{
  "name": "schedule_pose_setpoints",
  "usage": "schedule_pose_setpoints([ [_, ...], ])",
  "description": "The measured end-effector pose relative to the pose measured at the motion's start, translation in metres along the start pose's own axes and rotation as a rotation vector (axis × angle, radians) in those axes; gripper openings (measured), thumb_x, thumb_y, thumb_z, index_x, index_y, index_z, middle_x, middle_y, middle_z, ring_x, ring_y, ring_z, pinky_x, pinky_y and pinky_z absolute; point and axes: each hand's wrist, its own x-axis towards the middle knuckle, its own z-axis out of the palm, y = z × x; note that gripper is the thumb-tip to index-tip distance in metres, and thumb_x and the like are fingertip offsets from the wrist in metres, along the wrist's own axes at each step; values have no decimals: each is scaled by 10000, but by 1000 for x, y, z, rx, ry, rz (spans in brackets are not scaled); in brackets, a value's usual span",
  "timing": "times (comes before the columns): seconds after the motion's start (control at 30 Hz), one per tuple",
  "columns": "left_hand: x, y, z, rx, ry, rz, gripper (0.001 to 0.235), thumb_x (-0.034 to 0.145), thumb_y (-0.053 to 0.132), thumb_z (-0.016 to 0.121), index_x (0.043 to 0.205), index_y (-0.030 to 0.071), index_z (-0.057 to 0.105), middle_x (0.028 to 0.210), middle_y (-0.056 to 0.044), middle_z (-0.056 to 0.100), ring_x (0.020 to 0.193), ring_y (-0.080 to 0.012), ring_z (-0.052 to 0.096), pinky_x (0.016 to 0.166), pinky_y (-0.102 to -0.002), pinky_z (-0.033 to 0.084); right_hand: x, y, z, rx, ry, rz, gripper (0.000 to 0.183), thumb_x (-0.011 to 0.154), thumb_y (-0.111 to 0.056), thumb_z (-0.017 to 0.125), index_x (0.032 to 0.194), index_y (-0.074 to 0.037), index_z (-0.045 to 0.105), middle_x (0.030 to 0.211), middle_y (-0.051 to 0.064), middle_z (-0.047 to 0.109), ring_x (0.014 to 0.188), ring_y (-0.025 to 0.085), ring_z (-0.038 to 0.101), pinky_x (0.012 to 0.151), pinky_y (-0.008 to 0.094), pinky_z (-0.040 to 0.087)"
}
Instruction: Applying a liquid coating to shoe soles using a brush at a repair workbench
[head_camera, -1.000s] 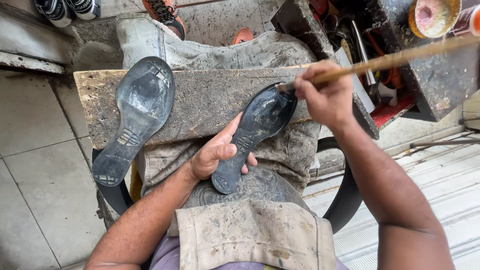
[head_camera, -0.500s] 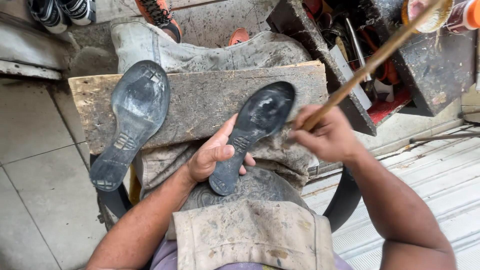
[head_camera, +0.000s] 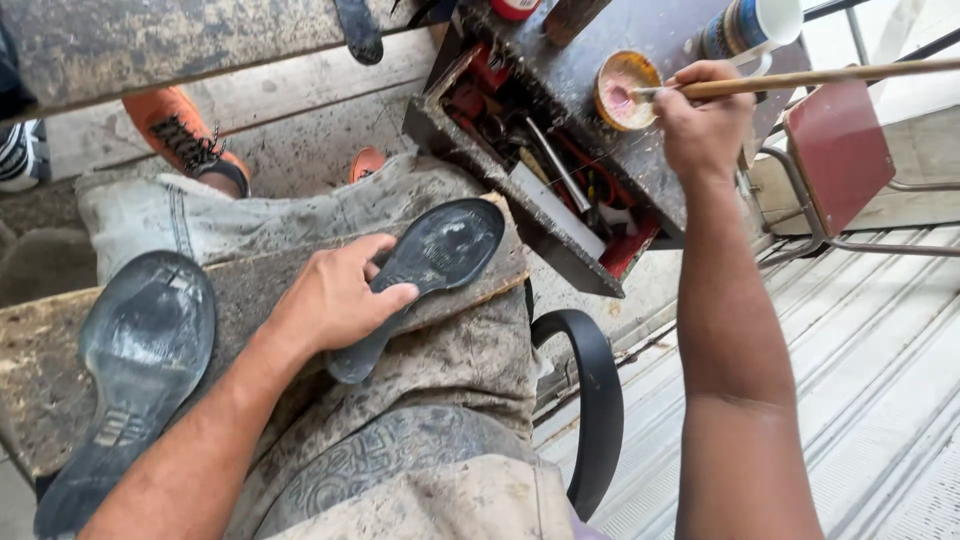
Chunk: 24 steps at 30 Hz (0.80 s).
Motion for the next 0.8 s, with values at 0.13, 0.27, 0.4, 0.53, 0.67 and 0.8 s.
schedule_pose_setpoints([
  [0.13, -11, -9, 16, 222, 232, 279, 506, 816, 381, 749, 1206, 73, 653, 978, -199, 717, 882, -400, 682, 826, -545, 546, 11, 27, 15, 55, 13, 120, 186, 908, 61, 742, 957, -85, 637, 879, 84, 671, 686, 136, 658, 556, 230, 629],
  [0.27, -36, -19, 24, 480, 325, 274, 895, 725, 543, 803, 1435, 85, 508, 1397, -222, 524, 1244, -372, 514, 965, -554, 503, 12, 28, 18, 0, 62, 142, 155, 893, 4, 750, 947, -97, 645, 882, 74, 675, 712, 141, 691, 584, 240, 671],
  [0.4, -59, -41, 32, 558, 579, 316, 855, 624, 501, 883, 1346, 141, 600, 1287, -109, 611, 1091, -356, 586, 783, -519, 518, 21, 98, 17, 180, 266, 96, 228, 888, 4, 785, 968, -129, 618, 758, 92, 662, 604, 179, 701, 529, 317, 592],
  [0.53, -61, -48, 34, 338, 657, 537, 645, 719, 181, 878, 1277, -7, 615, 1213, -184, 663, 1001, -361, 603, 913, -457, 496, -8, 66, 17, 540, 370, 121, 292, 834, 60, 813, 930, -122, 605, 897, 199, 738, 612, 281, 710, 475, 411, 626],
  [0.67, -60, -55, 44, 264, 696, 592, 644, 760, 145, 878, 1295, -32, 567, 1207, -221, 649, 1021, -369, 595, 907, -467, 508, -74, -5, 45, 518, 83, -62, 236, 1006, 110, 667, 962, -50, 499, 852, 168, 575, 642, 231, 566, 557, 345, 436],
  [0.8, -64, -59, 44, 338, 764, 544, 618, 759, 281, 850, 1276, 55, 599, 1277, -170, 604, 1078, -367, 574, 865, -498, 487, -133, -102, 94, 745, -344, 116, 191, 923, -9, 657, 956, -112, 500, 1101, 223, 665, 489, 157, 524, 441, 208, 453],
])
